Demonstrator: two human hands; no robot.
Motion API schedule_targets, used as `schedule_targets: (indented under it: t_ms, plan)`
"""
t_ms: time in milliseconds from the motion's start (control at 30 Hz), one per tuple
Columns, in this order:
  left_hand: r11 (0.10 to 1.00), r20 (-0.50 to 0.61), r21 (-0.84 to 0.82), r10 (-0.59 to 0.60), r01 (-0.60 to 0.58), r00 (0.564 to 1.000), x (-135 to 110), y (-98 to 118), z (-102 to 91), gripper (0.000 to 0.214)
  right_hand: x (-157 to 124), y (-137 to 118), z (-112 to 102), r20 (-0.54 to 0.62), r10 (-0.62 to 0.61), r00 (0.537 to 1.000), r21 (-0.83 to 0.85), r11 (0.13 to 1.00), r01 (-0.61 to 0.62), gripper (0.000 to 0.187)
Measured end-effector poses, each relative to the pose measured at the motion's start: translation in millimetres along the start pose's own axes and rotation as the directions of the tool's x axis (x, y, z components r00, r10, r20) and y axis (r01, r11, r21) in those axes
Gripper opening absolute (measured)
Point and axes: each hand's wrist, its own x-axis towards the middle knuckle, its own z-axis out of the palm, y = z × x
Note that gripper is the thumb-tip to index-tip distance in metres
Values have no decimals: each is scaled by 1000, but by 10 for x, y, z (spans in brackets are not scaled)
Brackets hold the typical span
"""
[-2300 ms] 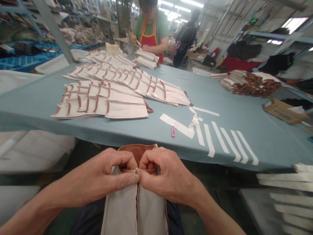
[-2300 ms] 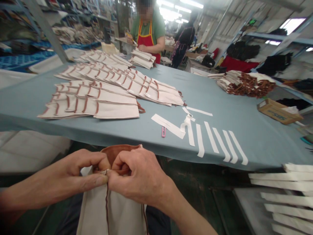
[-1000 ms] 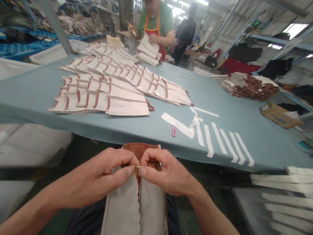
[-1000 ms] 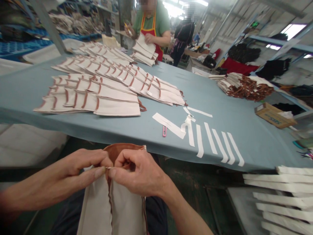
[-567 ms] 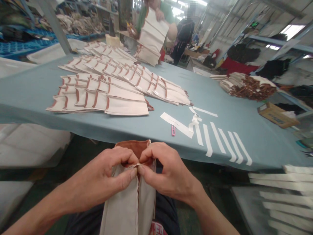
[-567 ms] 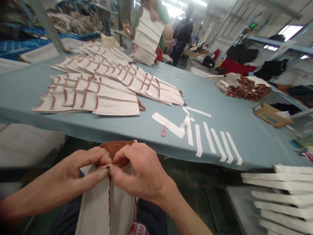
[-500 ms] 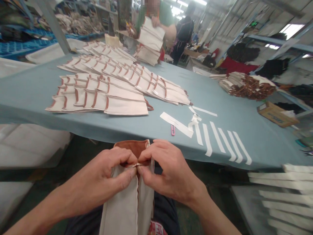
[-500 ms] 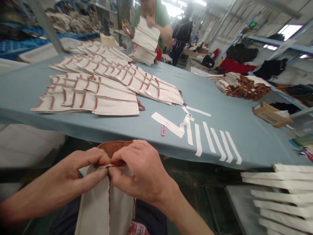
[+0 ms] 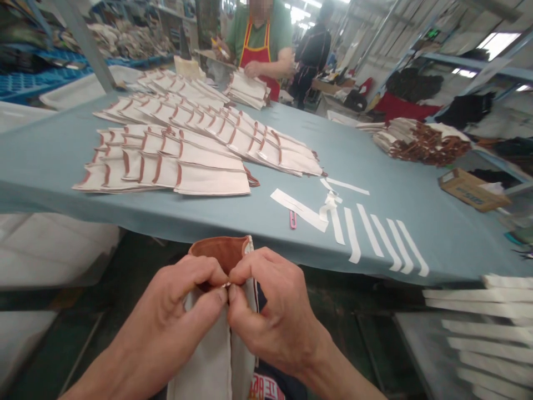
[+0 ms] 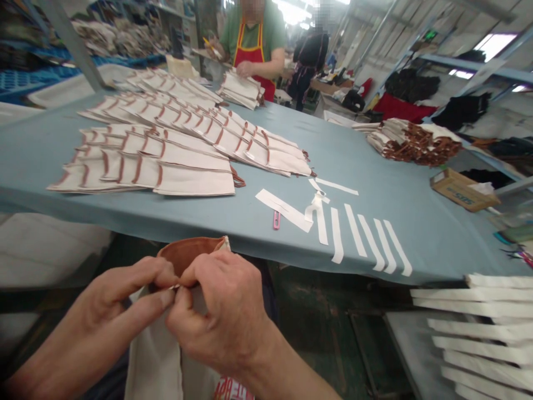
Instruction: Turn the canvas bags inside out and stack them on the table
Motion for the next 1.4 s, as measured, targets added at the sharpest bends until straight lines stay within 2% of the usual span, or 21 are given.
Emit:
schedule_targets:
  t_ms: [100,200,300,400,500,600,667,733,800,900,1000,1133,1267,1400]
  plan:
    - [946,104,-252,-181,202,978,34,-38,46,27,-13,-5,11,32,126,992,66,990,-128,13]
    - [841,220,-447,-228,305,949,75,-138,111,23,-9,55,-16,179,304,936,208,918,-338,12]
    - [805,303,-483,-216,345,928,99,-238,131,25,-5,161,-52,302,350,886,300,848,-437,10]
    - [884,345,-372,-153,284,926,143,-274,49,33,15,248,-98,318,271,908,267,894,-360,11]
    - [965,424,-188,-89,184,901,231,-214,-106,42,81,278,-161,285,99,953,213,963,-164,13]
    - [999,465,-40,-6,28,885,316,-117,-248,44,168,285,-209,291,-49,956,209,978,-14,16]
    - [998,465,39,25,-49,885,344,-80,-300,43,196,292,-205,304,-94,948,209,978,30,16]
    - [994,460,91,19,-68,888,345,-76,-315,43,178,295,-165,302,-80,950,203,979,18,15]
    - [991,431,119,6,-64,903,328,-92,-304,43,120,279,-100,255,-12,967,192,981,-39,10]
    - [990,359,137,-12,-40,933,278,-121,-276,44,19,211,-8,148,161,976,181,966,-186,3]
    - [990,296,139,-32,-10,955,211,-147,-256,44,-23,115,36,183,306,934,212,916,-341,9]
    - [998,212,63,-3,-11,977,97,-165,-218,42,-11,-8,74,229,382,896,288,852,-437,11]
    - [990,86,-42,-128,132,988,-37,-119,-172,44,-80,-98,212,243,482,842,432,723,-538,13]
    - [975,45,-77,-204,207,978,-106,-93,-184,49,-220,-112,382,270,523,809,537,615,-577,11]
